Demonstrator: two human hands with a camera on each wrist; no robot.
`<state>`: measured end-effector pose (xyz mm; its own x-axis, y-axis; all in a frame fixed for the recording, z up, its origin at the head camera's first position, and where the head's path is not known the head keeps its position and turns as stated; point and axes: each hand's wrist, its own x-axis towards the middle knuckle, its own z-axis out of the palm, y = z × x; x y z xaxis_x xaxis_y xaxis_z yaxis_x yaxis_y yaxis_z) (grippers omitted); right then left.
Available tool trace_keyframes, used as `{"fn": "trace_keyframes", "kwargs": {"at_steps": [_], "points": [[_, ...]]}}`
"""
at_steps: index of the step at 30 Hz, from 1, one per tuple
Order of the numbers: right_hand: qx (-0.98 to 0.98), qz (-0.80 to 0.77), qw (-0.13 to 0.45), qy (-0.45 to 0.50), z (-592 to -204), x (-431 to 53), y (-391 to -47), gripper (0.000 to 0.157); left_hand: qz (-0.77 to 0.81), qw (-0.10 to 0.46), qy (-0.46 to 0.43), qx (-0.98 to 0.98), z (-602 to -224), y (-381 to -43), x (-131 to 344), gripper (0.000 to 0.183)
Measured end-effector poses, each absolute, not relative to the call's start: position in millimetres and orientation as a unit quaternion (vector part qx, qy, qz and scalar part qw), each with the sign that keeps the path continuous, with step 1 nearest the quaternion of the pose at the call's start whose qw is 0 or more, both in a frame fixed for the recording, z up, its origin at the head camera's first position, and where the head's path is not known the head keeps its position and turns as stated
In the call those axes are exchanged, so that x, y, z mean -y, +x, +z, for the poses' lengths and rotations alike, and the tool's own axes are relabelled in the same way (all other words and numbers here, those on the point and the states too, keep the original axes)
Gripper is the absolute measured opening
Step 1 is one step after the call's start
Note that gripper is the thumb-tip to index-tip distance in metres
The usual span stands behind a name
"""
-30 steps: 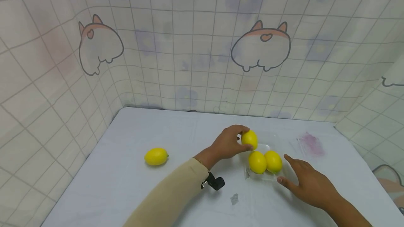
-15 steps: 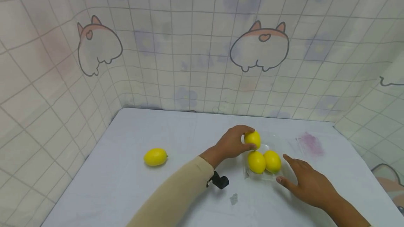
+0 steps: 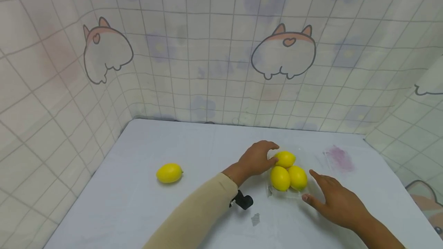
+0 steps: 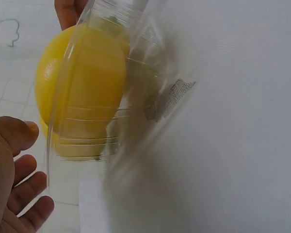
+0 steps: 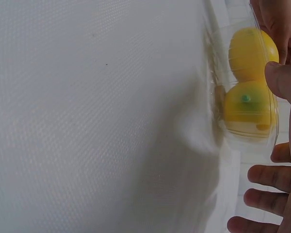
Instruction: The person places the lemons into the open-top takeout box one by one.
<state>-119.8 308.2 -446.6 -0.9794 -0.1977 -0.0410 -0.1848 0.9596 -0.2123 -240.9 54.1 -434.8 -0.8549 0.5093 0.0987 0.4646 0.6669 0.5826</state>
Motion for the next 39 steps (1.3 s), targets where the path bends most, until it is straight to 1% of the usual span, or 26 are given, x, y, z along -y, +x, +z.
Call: {"fn": "trace_keyframes", "kwargs": {"at_steps": [5,15,21,39], "points": [[-0.989,-0.106,0.029,-0.097,-448,-309,-120,0.098,0.307,0.028,0.279,-0.910,-436,-239,-52,0.037],[-0.989,-0.105,0.031,-0.095,-445,-308,-119,0.098,0.293,0.015,0.293,-0.910,-431,-234,-38,0.038],[-0.990,-0.100,0.032,-0.094,-446,-309,-120,0.098,0.280,0.005,0.307,-0.910,-430,-230,-19,0.040],[-0.990,-0.102,0.035,-0.096,-444,-308,-119,0.099,0.281,-0.003,0.305,-0.910,-425,-220,38,0.042]]}}
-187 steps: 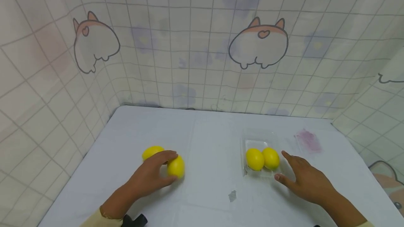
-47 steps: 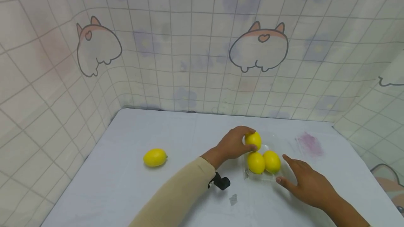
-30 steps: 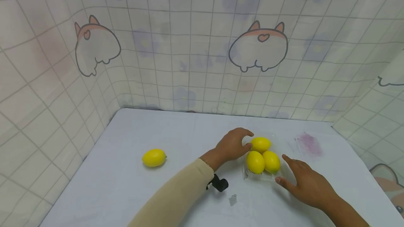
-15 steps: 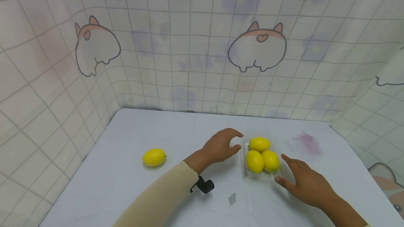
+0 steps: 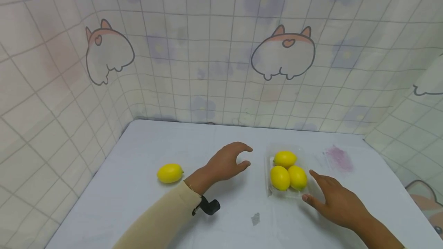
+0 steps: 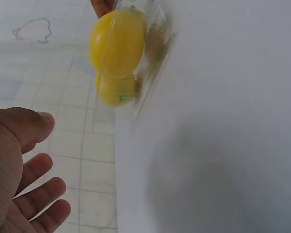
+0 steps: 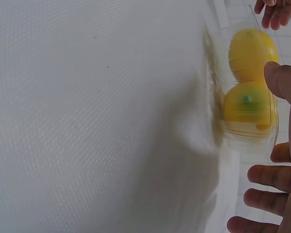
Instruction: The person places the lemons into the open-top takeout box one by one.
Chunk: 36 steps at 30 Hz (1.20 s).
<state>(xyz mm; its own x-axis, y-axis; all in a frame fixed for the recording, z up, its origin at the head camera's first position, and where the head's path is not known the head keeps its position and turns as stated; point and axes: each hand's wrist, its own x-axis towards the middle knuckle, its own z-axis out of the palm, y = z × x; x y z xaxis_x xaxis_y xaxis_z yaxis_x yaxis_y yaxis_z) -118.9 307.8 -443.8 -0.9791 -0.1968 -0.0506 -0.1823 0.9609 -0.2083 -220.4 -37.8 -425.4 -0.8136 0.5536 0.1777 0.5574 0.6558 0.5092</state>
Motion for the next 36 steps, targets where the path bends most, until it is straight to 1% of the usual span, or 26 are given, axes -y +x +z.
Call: {"fn": "trace_keyframes", "kwargs": {"at_steps": [10,17,23,30,36], "points": [[-0.989,-0.101,0.030,-0.102,-443,-309,-119,0.098,-0.289,0.005,-0.303,0.908,-417,-213,64,0.043],[-0.989,-0.102,0.031,-0.099,-442,-308,-118,0.098,-0.288,0.016,-0.297,0.910,-420,-209,83,0.044],[-0.990,-0.099,0.043,-0.094,-442,-309,-119,0.100,-0.302,0.017,-0.283,0.910,-417,-204,98,0.047],[-0.990,-0.100,0.044,-0.094,-443,-308,-119,0.101,-0.299,0.010,-0.253,0.920,-418,-200,114,0.050],[-0.990,-0.101,0.046,-0.092,-443,-309,-119,0.100,-0.307,0.018,-0.241,0.920,-418,-196,128,0.051]]}}
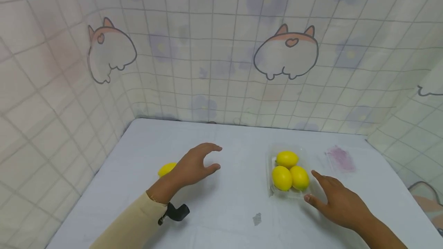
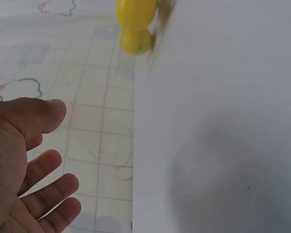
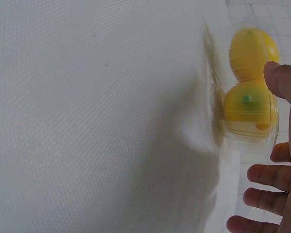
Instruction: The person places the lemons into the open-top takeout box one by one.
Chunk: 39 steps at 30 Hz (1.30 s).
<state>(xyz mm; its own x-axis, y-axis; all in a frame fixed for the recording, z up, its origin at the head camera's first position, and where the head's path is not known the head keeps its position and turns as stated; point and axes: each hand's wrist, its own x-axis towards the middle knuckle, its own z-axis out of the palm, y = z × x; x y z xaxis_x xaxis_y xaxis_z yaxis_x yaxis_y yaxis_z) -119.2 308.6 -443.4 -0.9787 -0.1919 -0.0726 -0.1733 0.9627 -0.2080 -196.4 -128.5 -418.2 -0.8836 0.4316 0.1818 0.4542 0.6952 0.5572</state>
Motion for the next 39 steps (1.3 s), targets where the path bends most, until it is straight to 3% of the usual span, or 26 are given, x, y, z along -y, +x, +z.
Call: {"fn": "trace_keyframes", "kwargs": {"at_steps": [39], "points": [[-0.989,-0.101,0.038,-0.098,-447,-311,-120,0.101,-0.312,0.016,-0.165,0.936,-439,-179,215,0.046]]}}
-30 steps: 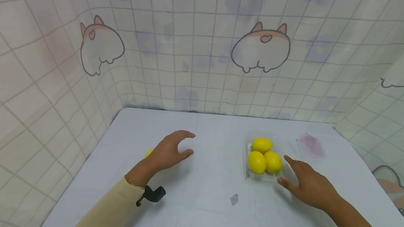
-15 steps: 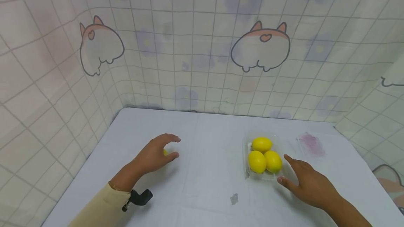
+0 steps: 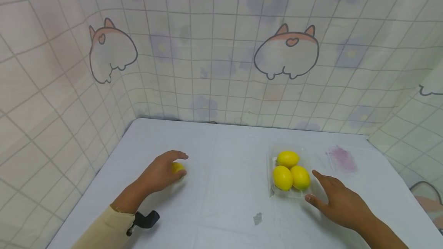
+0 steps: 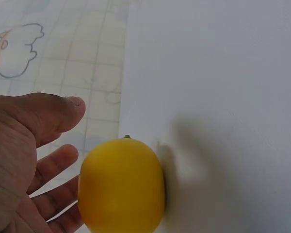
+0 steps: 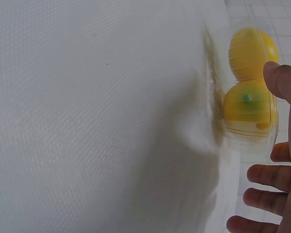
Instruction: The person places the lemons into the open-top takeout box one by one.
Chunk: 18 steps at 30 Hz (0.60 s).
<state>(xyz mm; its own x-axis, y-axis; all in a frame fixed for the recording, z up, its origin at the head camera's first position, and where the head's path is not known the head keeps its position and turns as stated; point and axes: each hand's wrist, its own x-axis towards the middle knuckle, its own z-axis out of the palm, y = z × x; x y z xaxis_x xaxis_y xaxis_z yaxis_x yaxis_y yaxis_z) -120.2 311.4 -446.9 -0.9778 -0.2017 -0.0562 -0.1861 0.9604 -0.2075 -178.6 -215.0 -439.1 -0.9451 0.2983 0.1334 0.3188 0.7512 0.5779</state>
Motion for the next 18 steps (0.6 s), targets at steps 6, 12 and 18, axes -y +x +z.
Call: {"fn": "trace_keyframes", "kwargs": {"at_steps": [6,12,18], "points": [[-0.990,-0.099,0.039,-0.097,-447,-311,-120,0.101,-0.303,0.022,-0.159,0.939,-447,-178,223,0.043],[-0.990,-0.097,0.041,-0.097,-447,-311,-120,0.101,-0.295,0.017,-0.152,0.943,-450,-175,231,0.037],[-0.990,-0.098,0.043,-0.096,-444,-310,-120,0.100,-0.278,0.008,-0.171,0.945,-449,-174,238,0.040]]}}
